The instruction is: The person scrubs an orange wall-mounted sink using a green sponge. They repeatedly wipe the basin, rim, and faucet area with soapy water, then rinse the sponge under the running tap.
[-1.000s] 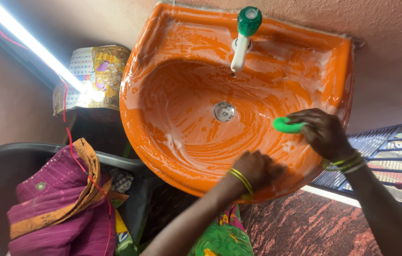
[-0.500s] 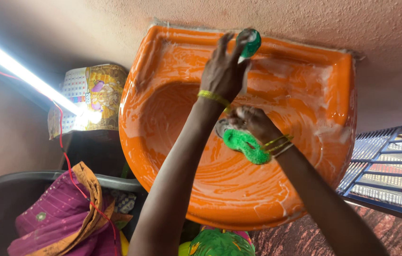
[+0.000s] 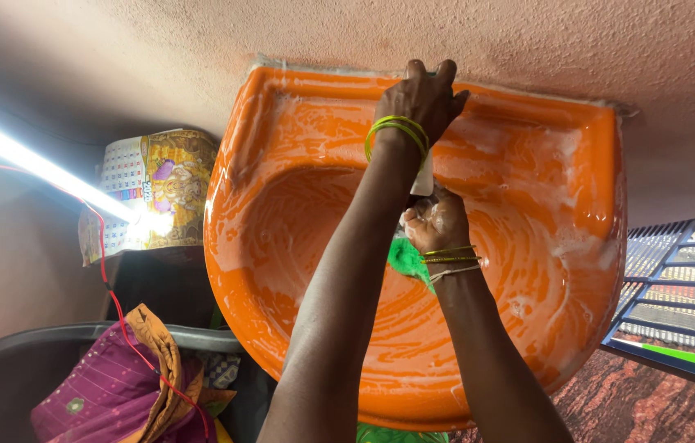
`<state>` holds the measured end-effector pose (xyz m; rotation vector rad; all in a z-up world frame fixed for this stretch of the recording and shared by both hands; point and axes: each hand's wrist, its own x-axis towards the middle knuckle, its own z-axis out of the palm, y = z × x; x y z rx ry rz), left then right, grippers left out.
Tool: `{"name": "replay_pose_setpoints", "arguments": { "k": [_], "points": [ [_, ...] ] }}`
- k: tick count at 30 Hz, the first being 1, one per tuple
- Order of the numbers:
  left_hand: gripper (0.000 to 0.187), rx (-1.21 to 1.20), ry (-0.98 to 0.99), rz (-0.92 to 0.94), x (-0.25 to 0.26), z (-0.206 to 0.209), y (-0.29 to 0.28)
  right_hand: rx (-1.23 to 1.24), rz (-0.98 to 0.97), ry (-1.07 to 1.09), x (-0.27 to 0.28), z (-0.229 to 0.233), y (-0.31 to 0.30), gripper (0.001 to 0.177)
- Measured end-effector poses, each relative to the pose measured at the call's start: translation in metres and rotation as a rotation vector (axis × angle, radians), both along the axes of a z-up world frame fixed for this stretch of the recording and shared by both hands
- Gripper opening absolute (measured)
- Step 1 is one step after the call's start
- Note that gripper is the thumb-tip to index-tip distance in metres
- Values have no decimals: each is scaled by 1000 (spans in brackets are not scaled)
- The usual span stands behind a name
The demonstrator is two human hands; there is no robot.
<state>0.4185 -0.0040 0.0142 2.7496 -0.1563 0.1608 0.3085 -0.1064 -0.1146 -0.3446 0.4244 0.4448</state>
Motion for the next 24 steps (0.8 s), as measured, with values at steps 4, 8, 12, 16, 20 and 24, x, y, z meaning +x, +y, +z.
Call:
{"name": "replay_pose_setpoints", "arguments": {
  "k": [4, 8, 12, 16, 20, 24],
  "points": [
    [50, 48, 69, 95, 3, 8, -10, 54, -138, 95, 1, 12, 4, 19],
    [49, 56, 172, 217, 3, 11, -22, 22, -88, 120, 2, 20, 2, 23],
    [47, 79, 148, 279, 8, 8, -28, 32, -95, 48, 2, 2, -3, 18],
    [46, 69, 191, 280, 2, 16, -23, 99, -71, -56, 0, -16, -9, 18],
    [48, -67, 225, 253, -19, 31, -12, -252, -38, -308, -13, -20, -12, 26],
    [60, -247, 50, 275, -34, 22, -8, 26, -17, -222, -4, -49, -17, 26]
  ]
}}
